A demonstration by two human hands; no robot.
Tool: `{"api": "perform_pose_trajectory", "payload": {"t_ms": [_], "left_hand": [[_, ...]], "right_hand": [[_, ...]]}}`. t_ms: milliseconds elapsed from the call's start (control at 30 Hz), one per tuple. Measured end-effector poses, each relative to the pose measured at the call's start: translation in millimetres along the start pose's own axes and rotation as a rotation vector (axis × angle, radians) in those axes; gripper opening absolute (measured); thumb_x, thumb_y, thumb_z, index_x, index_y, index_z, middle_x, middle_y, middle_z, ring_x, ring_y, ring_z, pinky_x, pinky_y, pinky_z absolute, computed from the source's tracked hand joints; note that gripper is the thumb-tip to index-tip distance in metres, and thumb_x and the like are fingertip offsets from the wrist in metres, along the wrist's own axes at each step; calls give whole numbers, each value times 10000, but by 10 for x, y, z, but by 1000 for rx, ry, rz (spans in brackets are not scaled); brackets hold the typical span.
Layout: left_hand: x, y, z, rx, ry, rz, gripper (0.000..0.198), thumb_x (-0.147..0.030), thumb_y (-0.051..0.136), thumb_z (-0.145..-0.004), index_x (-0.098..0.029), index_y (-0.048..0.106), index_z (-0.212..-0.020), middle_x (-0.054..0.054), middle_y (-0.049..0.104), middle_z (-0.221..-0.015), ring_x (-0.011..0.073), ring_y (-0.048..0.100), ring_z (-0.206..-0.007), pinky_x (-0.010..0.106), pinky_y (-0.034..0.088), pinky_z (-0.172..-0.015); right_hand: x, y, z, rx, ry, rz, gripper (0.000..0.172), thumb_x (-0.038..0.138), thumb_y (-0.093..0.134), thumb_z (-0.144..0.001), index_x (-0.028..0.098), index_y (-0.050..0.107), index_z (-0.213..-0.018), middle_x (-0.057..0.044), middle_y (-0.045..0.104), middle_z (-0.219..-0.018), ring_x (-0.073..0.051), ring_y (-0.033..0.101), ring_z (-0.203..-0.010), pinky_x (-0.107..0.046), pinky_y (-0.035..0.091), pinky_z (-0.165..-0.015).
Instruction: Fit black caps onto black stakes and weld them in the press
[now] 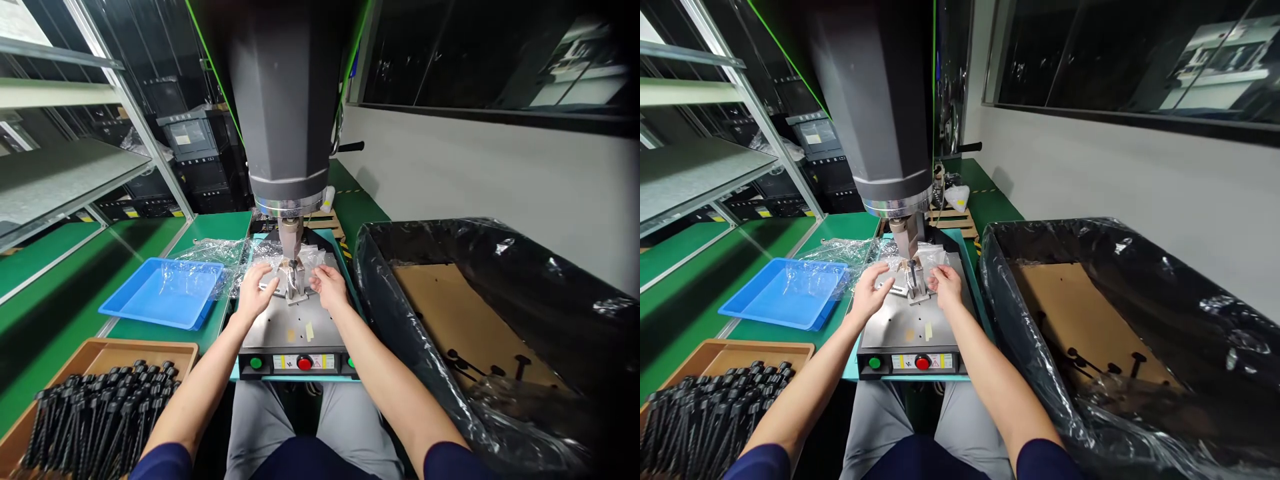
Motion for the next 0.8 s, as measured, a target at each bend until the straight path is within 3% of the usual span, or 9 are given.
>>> {"api": "perform_pose_trajectory", "payload": {"t_ms": [67, 133, 200, 300, 400, 533, 800], "left_hand": [[35, 194, -209, 89, 53, -58, 429, -464, 626, -822, -196, 629, -1157, 121, 603, -1308, 300, 443, -1316, 468, 328, -1103], [82, 382, -353, 182, 63, -83, 505, -501, 615, -822, -214, 589, -1238, 112, 563, -1363, 319, 366, -1371, 484, 286, -1119], [93, 543, -426, 288, 71, -114, 493, -539, 599, -824, -237, 602, -1213, 97, 605, -1293, 334, 393, -1337, 486, 287, -1097], [106, 694, -451, 414, 50, -184, 441, -588, 573, -823, -219, 646, -1054, 89, 670, -1053, 324, 536, -1133, 450, 346, -1004], [136, 750, -444, 474, 10, -183, 425, -567, 593, -813, -211, 626, -1044, 65, 658, -955, 267, 587, -952, 372, 397, -893], [148, 760, -434, 497, -20, -107, 432, -487, 659, -774, -216, 596, -1105, 48, 640, -956, 230, 578, -883, 310, 417, -777], [174, 731, -415, 478, -126, 1, 414, -383, 704, -721, -198, 599, -1075, 30, 642, -946, 224, 572, -870, 311, 426, -758]], "right_hand": [[-4, 35, -19, 2, -4, 2, 349, 275, 835, -617, 190, 577, -837, 14, 676, -696, -114, 614, -510, -172, 461, -399], [-17, 67, -30, 9, -7, 8, 350, 278, 834, -611, 187, 580, -834, 13, 674, -695, -116, 613, -508, -173, 457, -393], [-37, 87, -34, 14, -7, 15, 347, 279, 830, -608, 186, 586, -837, 14, 675, -691, -118, 612, -507, -173, 455, -389], [-79, 93, -37, 13, -1, 18, 348, 274, 826, -605, 187, 593, -849, 16, 677, -682, -113, 602, -500, -170, 452, -387], [-127, 96, -37, 18, 21, 8, 346, 271, 829, -598, 186, 587, -830, 20, 667, -658, -95, 561, -461, -164, 435, -375], [-165, 92, -30, 37, 71, -3, 353, 257, 845, -579, 180, 575, -793, 18, 650, -626, -76, 505, -419, -164, 416, -365], [-205, 52, 22, 13, 126, 12, 395, 199, 850, -570, 195, 534, -808, 27, 640, -589, -71, 474, -400, -137, 356, -340]]}}
Point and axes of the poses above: each hand's wrist, its own z-axis away from the middle knuckle, its own y-axis out of the palm, x = y × z, the point moved 8 cm from there along -z, towards the middle knuckle
